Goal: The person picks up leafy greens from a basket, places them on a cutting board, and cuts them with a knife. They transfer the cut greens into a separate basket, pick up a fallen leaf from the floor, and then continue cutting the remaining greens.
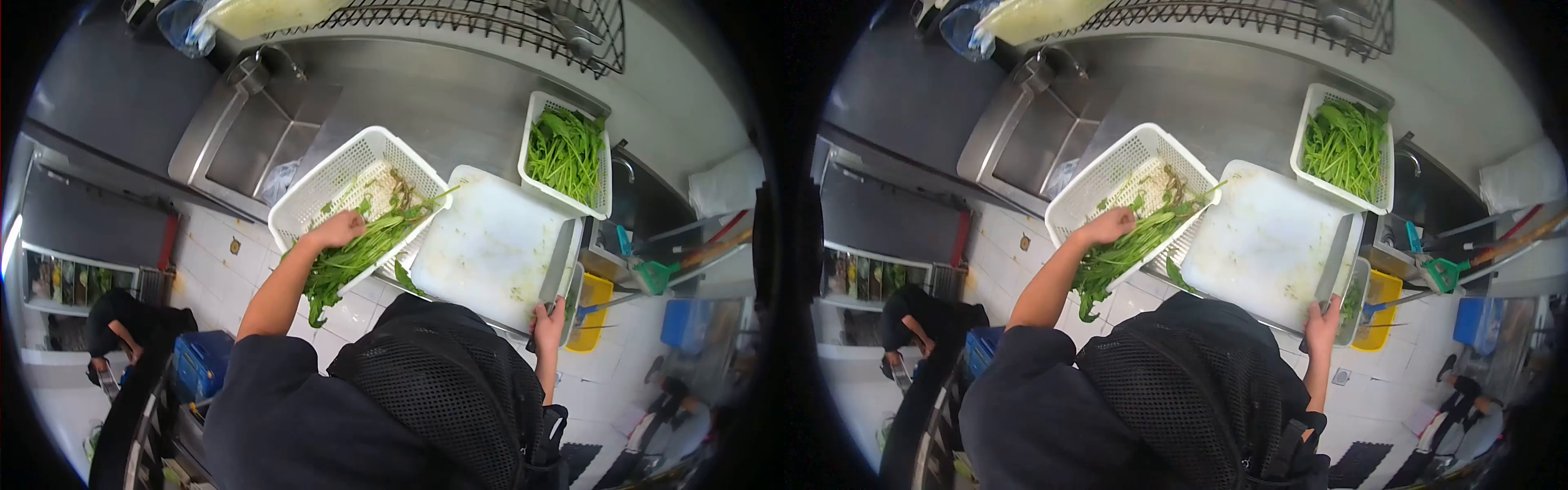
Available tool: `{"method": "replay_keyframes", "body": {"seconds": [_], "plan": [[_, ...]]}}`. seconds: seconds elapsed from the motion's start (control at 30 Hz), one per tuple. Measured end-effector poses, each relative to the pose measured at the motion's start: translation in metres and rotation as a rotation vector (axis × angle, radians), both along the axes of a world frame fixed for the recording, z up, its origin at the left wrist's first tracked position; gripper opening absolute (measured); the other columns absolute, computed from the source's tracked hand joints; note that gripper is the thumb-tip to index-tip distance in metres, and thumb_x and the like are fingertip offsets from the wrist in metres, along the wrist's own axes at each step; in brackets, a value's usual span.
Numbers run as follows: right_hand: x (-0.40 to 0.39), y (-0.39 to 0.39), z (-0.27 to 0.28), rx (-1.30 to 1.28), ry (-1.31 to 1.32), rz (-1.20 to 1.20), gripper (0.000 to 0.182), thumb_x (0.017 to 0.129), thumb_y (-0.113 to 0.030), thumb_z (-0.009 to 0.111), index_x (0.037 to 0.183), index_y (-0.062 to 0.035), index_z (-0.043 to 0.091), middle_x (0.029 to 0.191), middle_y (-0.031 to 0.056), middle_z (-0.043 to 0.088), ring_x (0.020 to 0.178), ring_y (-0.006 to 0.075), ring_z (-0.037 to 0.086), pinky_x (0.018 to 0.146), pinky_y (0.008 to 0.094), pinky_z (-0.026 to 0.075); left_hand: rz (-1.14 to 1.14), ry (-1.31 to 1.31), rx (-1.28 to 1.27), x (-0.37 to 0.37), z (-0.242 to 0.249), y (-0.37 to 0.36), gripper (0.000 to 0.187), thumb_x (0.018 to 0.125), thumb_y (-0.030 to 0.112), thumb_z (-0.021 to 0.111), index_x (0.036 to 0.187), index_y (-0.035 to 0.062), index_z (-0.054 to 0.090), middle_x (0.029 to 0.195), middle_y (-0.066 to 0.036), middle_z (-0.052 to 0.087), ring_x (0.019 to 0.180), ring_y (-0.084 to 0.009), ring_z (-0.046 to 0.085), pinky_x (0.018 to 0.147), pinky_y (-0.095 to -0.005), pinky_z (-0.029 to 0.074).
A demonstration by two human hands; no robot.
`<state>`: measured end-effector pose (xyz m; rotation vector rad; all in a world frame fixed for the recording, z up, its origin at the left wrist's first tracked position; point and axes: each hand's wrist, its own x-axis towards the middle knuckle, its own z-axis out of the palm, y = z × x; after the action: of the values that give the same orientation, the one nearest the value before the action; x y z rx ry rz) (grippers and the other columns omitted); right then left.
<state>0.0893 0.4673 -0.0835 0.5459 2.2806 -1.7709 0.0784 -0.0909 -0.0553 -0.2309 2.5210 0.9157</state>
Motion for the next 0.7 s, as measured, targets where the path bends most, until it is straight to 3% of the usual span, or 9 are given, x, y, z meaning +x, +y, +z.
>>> {"method": "replay_keyframes", "body": {"seconds": [0.17, 0.23, 0.27, 0.37, 0.5, 0.7], "plan": [[-0.010, 0.005, 0.006, 0.132, -0.022, 0.137, 0.035, 0.094, -0.007, 0.059, 0.126, -0.0049, 0.046, 0.074, 0.0056, 0.057, 0.047, 0.0128, 0.051, 0.041, 0.0297, 0.042, 0.130, 0.053, 0.101, 0.007, -0.004, 0.004, 0.060, 0.091, 0.052, 0.067, 0.123, 0.0008, 0.067, 0.113, -0.023, 0.068, 0.109, -0.0351, 0.064, 0.099, -0.0434, 0.048], [-0.013, 0.004, 0.010, 0.193, -0.020, 0.186, 0.036, 0.094, -0.008, 0.060, 0.127, -0.0036, 0.046, 0.073, 0.0056, 0.056, 0.048, 0.0134, 0.051, 0.042, 0.0299, 0.042, -0.141, 0.086, -0.255, 0.011, 0.011, 0.017, 0.072, 0.085, 0.058, 0.071, 0.128, 0.0018, 0.066, 0.115, -0.024, 0.068, 0.117, -0.0388, 0.060, 0.106, -0.0458, 0.044], [-0.013, 0.002, 0.011, 0.195, -0.039, 0.181, 0.036, 0.094, -0.008, 0.060, 0.127, -0.0037, 0.046, 0.073, 0.0057, 0.056, 0.048, 0.0136, 0.052, 0.042, 0.0303, 0.042, -0.126, 0.086, -0.244, 0.014, 0.008, 0.021, 0.072, 0.085, 0.058, 0.071, 0.128, 0.0018, 0.066, 0.115, -0.024, 0.068, 0.117, -0.0388, 0.060, 0.106, -0.0458, 0.044], [-0.015, 0.001, 0.010, 0.189, -0.057, 0.195, 0.035, 0.094, -0.009, 0.060, 0.126, -0.0041, 0.046, 0.072, 0.0060, 0.056, 0.048, 0.0140, 0.052, 0.043, 0.0305, 0.043, -0.101, 0.076, -0.469, 0.021, -0.001, 0.036, 0.097, 0.073, 0.061, 0.079, 0.144, 0.0027, 0.051, 0.136, -0.023, 0.057, 0.123, -0.0411, 0.058, 0.106, -0.0485, 0.045], [-0.015, -0.002, 0.013, 0.154, -0.065, 0.170, 0.035, 0.093, -0.008, 0.059, 0.125, -0.0043, 0.046, 0.073, 0.0062, 0.056, 0.047, 0.0141, 0.051, 0.042, 0.0305, 0.043, -0.036, -0.109, -0.396, 0.013, 0.013, 0.055, 0.099, 0.072, 0.056, 0.080, 0.146, 0.0014, 0.044, 0.140, -0.023, 0.052, 0.123, -0.0423, 0.058, 0.102, -0.0520, 0.048], [-0.013, 0.001, 0.006, 0.159, -0.046, 0.159, 0.038, 0.093, -0.008, 0.059, 0.128, -0.0042, 0.046, 0.074, 0.0059, 0.056, 0.048, 0.0143, 0.052, 0.043, 0.0307, 0.043, -0.081, -0.119, -0.514, 0.005, 0.004, 0.084, 0.074, 0.073, 0.034, 0.080, 0.132, -0.0020, 0.051, 0.130, -0.023, 0.057, 0.116, -0.0411, 0.063, 0.099, -0.0508, 0.050]]}}
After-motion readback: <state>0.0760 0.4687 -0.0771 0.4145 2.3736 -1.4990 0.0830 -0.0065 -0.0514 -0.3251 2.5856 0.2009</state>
